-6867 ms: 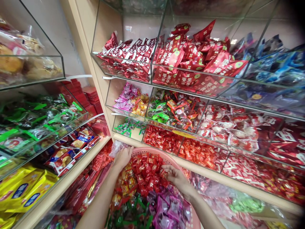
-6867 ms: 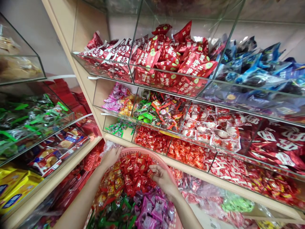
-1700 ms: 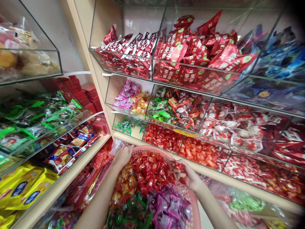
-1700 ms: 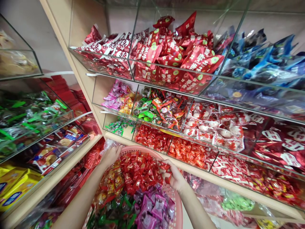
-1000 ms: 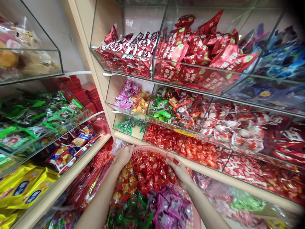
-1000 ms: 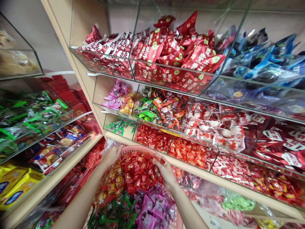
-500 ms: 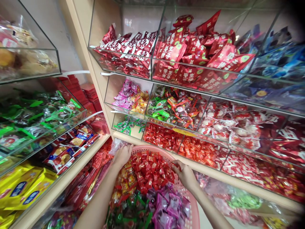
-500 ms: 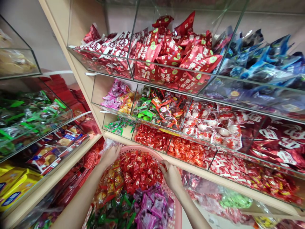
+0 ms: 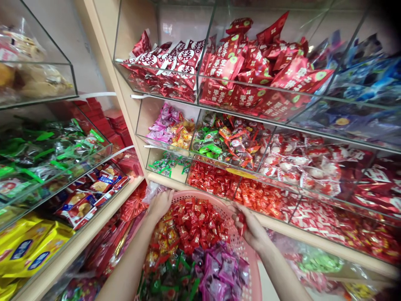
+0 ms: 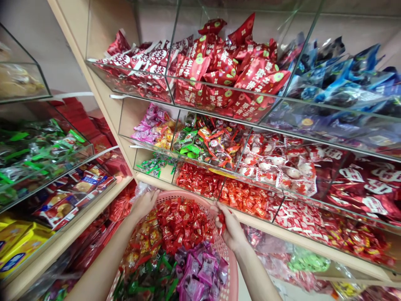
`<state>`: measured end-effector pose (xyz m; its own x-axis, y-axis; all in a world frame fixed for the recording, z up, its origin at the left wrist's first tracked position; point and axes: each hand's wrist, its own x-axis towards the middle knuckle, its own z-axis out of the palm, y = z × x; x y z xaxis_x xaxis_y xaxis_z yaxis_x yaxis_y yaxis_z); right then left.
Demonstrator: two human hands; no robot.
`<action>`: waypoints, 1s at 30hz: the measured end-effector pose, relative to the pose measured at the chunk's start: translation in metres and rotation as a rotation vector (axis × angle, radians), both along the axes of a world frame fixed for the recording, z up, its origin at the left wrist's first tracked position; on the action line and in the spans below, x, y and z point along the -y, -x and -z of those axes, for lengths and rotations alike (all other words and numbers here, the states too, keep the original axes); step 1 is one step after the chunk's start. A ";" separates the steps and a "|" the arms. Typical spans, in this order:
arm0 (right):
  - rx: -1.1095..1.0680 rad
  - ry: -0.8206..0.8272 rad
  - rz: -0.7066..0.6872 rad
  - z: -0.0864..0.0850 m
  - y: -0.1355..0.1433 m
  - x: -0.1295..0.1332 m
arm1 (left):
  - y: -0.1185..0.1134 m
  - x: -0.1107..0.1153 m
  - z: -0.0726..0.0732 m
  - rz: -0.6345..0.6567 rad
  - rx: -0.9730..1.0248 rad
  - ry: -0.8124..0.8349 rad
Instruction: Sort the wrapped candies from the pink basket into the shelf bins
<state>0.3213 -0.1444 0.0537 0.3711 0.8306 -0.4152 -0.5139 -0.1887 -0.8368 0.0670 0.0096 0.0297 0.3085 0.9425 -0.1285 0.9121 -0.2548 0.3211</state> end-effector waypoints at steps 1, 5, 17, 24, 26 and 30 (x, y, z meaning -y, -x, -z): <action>-0.142 -0.010 -0.001 -0.002 0.000 -0.001 | 0.000 0.000 -0.001 0.001 -0.004 0.001; -0.299 -0.051 -0.059 -0.006 0.005 -0.006 | -0.001 0.001 -0.002 0.003 -0.010 -0.012; -0.099 -0.131 0.073 0.009 0.008 -0.006 | 0.000 0.002 -0.001 -0.012 0.007 -0.010; 0.322 -0.105 0.268 0.034 0.007 -0.008 | 0.000 0.001 -0.002 -0.016 -0.001 -0.016; 0.470 -0.122 0.247 0.037 0.011 -0.008 | -0.001 0.002 -0.003 -0.021 0.001 -0.009; 0.683 -0.123 0.164 0.036 0.020 -0.011 | 0.000 0.002 -0.001 -0.008 0.008 -0.005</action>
<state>0.3009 -0.1335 0.0180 0.6390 0.7677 0.0481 0.1192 -0.0371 -0.9922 0.0670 0.0080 0.0309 0.3022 0.9455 -0.1216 0.9114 -0.2492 0.3275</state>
